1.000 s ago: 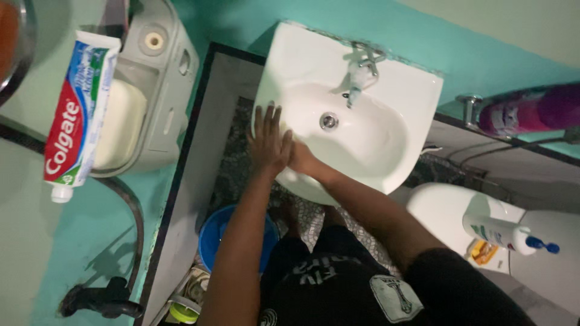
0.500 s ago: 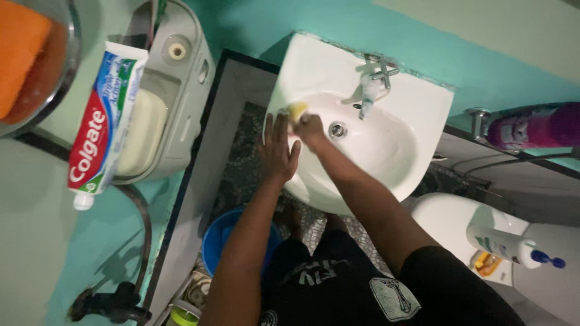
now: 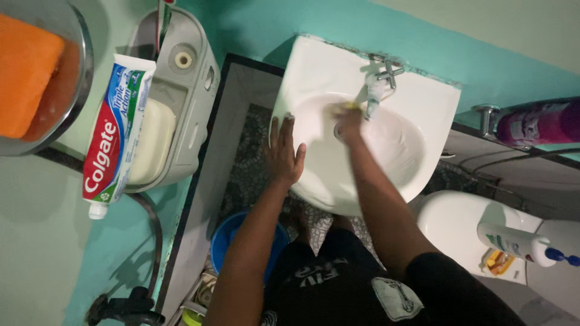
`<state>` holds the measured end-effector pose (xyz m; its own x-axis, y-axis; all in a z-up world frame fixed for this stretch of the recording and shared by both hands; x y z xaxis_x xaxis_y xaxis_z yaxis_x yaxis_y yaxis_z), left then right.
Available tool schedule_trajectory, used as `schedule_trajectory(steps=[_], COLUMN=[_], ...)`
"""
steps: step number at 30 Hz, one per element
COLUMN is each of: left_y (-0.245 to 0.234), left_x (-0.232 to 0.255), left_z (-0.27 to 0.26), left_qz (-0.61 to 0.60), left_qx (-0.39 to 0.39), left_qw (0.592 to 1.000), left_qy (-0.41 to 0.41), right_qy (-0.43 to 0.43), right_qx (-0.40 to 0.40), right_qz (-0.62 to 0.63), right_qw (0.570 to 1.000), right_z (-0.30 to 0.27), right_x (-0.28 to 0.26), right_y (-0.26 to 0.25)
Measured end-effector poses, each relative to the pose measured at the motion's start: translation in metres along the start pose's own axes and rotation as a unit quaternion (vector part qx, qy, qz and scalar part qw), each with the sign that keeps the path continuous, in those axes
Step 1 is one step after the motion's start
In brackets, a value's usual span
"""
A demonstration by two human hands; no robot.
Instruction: The person cleans a bathroom sink by pouring liquid from a purple bottle onto a yellow sponge, scrubbing the basin and faucet by hand, and rinsing the surface with water poured from a small blue scoop.
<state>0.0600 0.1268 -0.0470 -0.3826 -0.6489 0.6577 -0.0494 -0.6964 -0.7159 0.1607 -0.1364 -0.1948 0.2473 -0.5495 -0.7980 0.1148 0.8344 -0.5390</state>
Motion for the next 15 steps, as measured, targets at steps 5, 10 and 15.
schedule_trajectory(steps=[5,10,15], left_y=[0.012,0.006,0.003], left_x=[-0.009,0.0,-0.001], left_z=[0.002,0.002,0.003], left_qz=[0.092,0.087,0.057], left_qx=[-0.078,-0.088,-0.09], left_qw=[0.989,0.99,0.992], left_qy=[-0.081,-0.067,-0.07], right_qy=[0.032,0.133,0.167], right_qx=[-0.163,-0.099,-0.032], right_qz=[-0.11,-0.372,-0.44], right_qw=[0.98,0.913,0.882], right_z=[0.019,-0.039,-0.041], right_x=[-0.021,0.039,0.026], right_y=[0.083,-0.079,-0.08])
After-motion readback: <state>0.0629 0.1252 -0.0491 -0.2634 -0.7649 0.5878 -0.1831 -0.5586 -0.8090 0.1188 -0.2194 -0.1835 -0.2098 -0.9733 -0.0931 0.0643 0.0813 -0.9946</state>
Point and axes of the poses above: each hand's wrist, its own z-axis towards the middle knuckle, its own y-axis out of the palm, x = y × z, the point moved 9 cm from there along z, towards the middle knuckle, and after that the axes turned 14 degrees about -x, right-handed, at the moved point
